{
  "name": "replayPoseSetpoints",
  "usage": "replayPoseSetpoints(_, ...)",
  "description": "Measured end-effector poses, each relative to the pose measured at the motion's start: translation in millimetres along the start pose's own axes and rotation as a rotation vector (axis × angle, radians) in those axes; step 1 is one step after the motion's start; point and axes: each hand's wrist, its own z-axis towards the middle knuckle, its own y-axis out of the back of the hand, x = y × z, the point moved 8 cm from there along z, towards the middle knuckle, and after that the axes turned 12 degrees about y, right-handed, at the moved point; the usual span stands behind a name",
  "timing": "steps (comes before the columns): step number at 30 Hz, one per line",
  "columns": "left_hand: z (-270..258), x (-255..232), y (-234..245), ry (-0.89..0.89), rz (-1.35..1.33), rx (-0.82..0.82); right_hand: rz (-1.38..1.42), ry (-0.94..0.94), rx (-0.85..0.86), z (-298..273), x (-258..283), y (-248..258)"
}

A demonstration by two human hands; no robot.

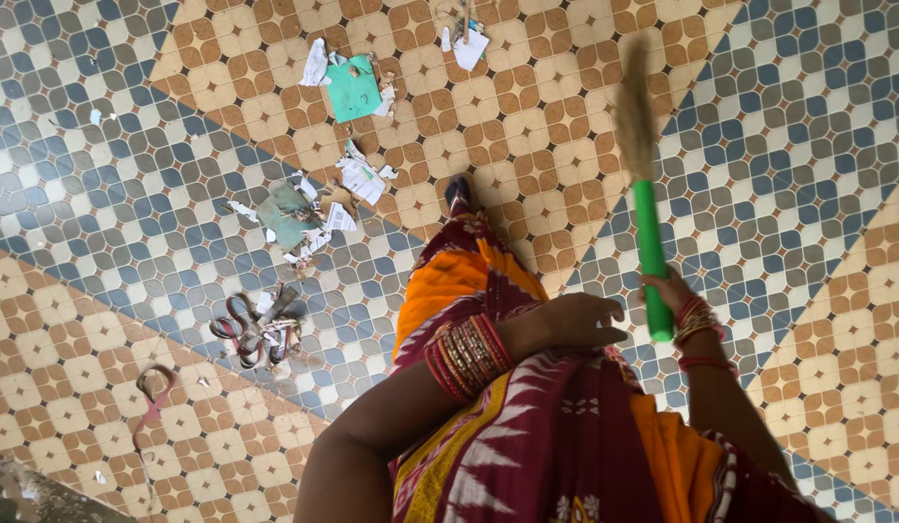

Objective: The person sweeps scraps of paper and debris across a tiled floor using a broom.

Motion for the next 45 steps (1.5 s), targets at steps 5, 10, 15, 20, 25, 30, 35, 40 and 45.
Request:
replayPoseSetpoints(5,27,3,29,-0.044,-0.021,-0.001,-0.019,-0.265,0.071,33,24,-3)
replayPoseSetpoints(10,52,-6,67,-0.141,0.055,-0.077,0.004,0.008,0.224,56,48,-79)
replayPoseSetpoints(15,75,-2,101,-0.102,0.090,-0.169,-0.394,0.121,0.418,104,88,-154)
replayPoseSetpoints(20,78,5,123,-0.017,-0.027,-0.034,-0.649,0.119,0.568,147,147,-210)
replayPoseSetpoints(25,76,-8,160,-0.217,-0.109,-0.131,-0.315,0.457,0.629,134,180,-181)
replayPoseSetpoints(30,69,-12,190,-0.092,-0.136,-0.191,0.098,-0.079,0.256,123,147,-86)
replayPoseSetpoints(35,70,-10,199,-0.038,-0.185,-0.114,-0.418,0.036,0.138,125,175,-36)
replayPoseSetpoints(40,69,-5,202,-0.037,-0.145,-0.118,-0.169,-0.196,0.105,162,181,-54)
replayPoseSetpoints(45,70,-4,207,-0.052,-0.151,-0.086,-0.452,0.003,0.400,193,182,-154)
